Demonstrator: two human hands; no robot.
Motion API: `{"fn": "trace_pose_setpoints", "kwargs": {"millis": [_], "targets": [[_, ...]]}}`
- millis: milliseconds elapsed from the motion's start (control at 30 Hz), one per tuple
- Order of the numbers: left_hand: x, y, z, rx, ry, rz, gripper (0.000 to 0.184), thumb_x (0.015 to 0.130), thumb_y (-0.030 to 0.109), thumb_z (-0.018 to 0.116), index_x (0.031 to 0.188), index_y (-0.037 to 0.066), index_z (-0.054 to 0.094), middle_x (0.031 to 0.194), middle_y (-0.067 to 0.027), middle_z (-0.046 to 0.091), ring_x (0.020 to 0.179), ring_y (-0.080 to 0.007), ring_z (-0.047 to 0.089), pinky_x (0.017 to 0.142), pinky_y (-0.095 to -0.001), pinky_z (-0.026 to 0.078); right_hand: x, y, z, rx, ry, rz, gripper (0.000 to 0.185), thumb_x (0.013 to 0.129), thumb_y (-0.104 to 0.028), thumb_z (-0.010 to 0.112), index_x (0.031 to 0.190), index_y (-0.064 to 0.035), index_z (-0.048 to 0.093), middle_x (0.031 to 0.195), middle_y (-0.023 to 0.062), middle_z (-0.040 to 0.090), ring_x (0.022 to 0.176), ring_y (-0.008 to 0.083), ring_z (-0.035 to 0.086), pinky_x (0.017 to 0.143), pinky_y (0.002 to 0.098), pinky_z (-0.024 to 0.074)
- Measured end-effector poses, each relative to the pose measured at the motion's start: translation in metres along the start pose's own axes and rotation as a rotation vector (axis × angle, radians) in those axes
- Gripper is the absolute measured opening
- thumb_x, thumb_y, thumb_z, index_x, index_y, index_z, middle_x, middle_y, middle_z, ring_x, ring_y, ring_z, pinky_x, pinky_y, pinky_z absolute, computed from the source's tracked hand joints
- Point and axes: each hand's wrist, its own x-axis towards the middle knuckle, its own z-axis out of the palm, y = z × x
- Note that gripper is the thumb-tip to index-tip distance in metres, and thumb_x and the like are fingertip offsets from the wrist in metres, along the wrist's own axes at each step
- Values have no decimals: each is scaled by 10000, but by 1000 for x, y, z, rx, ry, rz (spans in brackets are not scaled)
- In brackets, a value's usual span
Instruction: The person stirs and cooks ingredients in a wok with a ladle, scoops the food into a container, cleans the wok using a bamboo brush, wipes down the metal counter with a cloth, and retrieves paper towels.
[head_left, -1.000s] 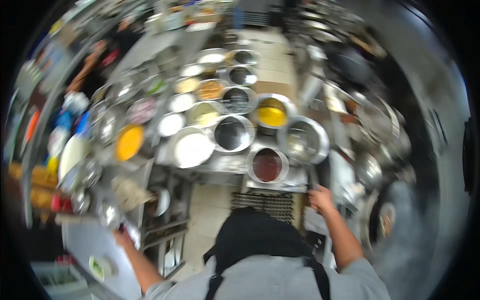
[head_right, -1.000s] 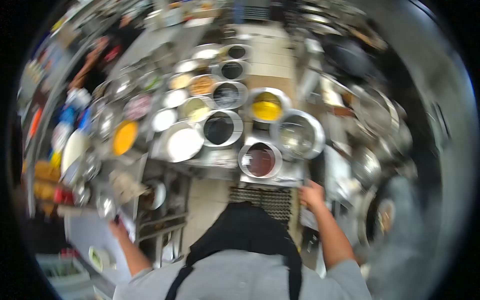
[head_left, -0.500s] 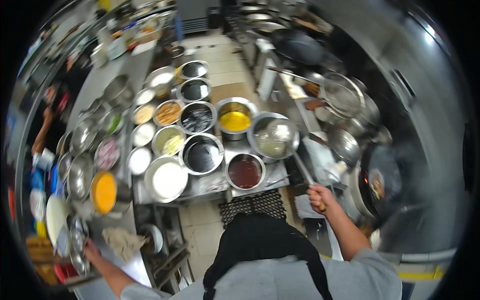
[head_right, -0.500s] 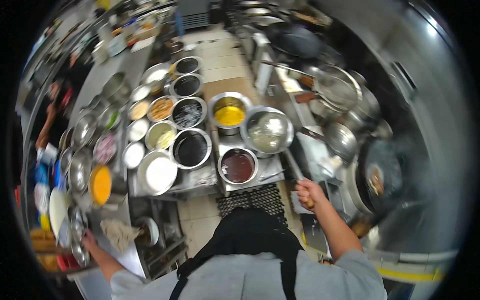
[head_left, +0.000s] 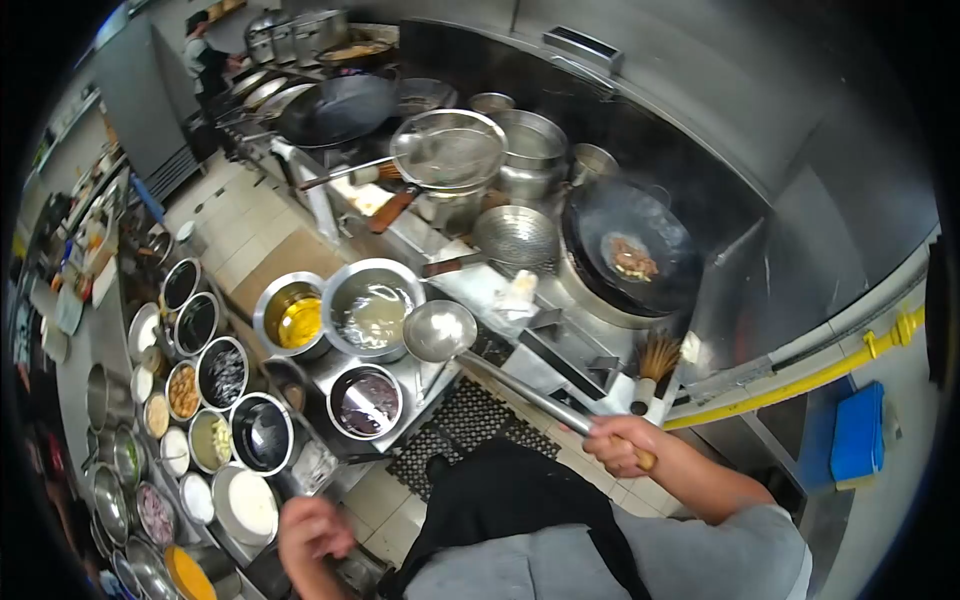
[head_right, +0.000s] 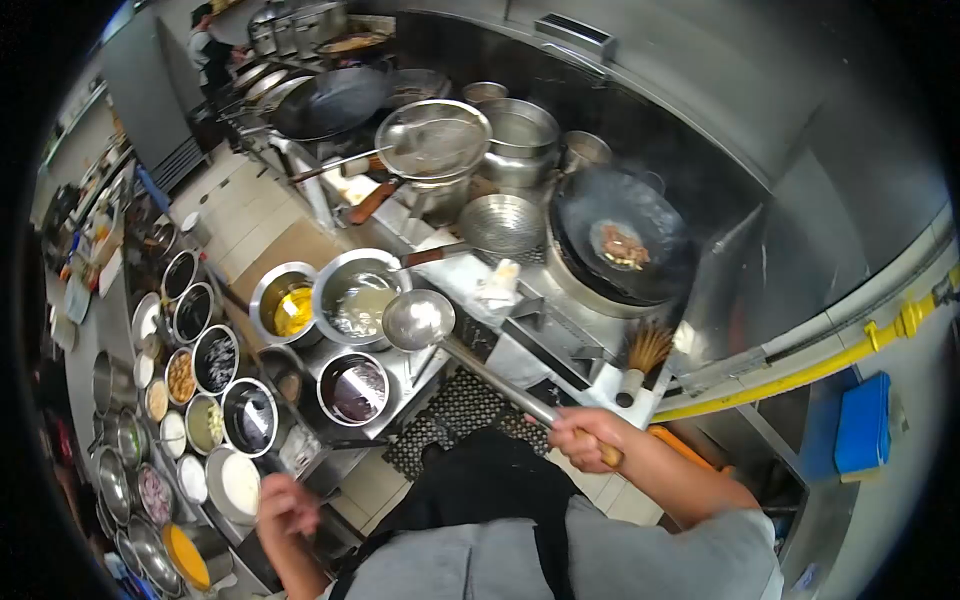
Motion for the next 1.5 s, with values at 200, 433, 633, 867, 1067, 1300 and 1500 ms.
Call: {"fn": "trace_pose_setpoints", "kwargs": {"millis": [200, 433, 633, 867, 1067, 1300, 1500], "targets": [[207, -209, 66, -86, -371, -793, 298, 899, 218, 541, 1112, 12, 514, 1025, -177, 635, 737, -232, 658, 545, -282, 542, -126, 20, 7, 153, 47, -214, 498, 905, -104, 482, 1375, -72, 322, 638, -15, 376, 363, 31, 340, 300, 205, 331], [312, -508, 165, 100, 52, -1059, 181, 836, 158, 566, 985, 54, 568, 895, -94, 571, 779, -260, 615, 684, -389, 507, -183, -40, -19, 162, 143, -589, 510, 905, -140, 476, 1384, -57, 321, 632, 3, 397, 353, 63, 359, 298, 228, 340], [315, -512, 216, -490, 141, -1008, 315, 824, 383, 506, 848, 88, 612, 876, -115, 616, 919, -331, 601, 873, -562, 400, -167, -140, -120, -806, 976, -753, 514, 829, -60, 535, 1333, -36, 434, 813, 132, 608, 486, 190, 562, 453, 311, 486], [269, -358, 156, 70, 27, -1031, 382, 864, 338, 466, 1098, 51, 558, 970, -115, 635, 983, -286, 608, 900, -441, 426, -160, -176, -198, -1473, 1241, -760, 575, 754, -119, 572, 1313, -39, 464, 1166, 260, 566, 1076, 358, 566, 932, 385, 445], [311, -274, 234, 417, -297, -622, 273, 836, 113, 545, 1082, 3, 588, 893, -54, 631, 779, -147, 609, 723, -262, 496, -125, -166, -198, -1500, 1398, -702, 569, 790, -138, 532, 1347, -108, 424, 970, 280, 615, 917, 436, 594, 836, 457, 477], [376, -218, 316, 802, -522, -95, 290, 778, 145, 632, 1029, -1, 618, 870, -57, 641, 754, -158, 613, 725, -290, 492, -144, -123, -175, -1468, 1308, -760, 544, 797, -150, 539, 1331, -113, 443, 1053, 262, 601, 948, 414, 594, 866, 459, 467], [424, -198, 364, 1173, -410, 797, 276, 740, 169, 653, 989, 52, 626, 940, -107, 613, 879, -293, 591, 792, -381, 469, -108, -158, -171, -1273, 1448, -923, 548, 768, -121, 556, 1305, -52, 476, 1121, 259, 580, 981, 389, 600, 859, 399, 475]]}}
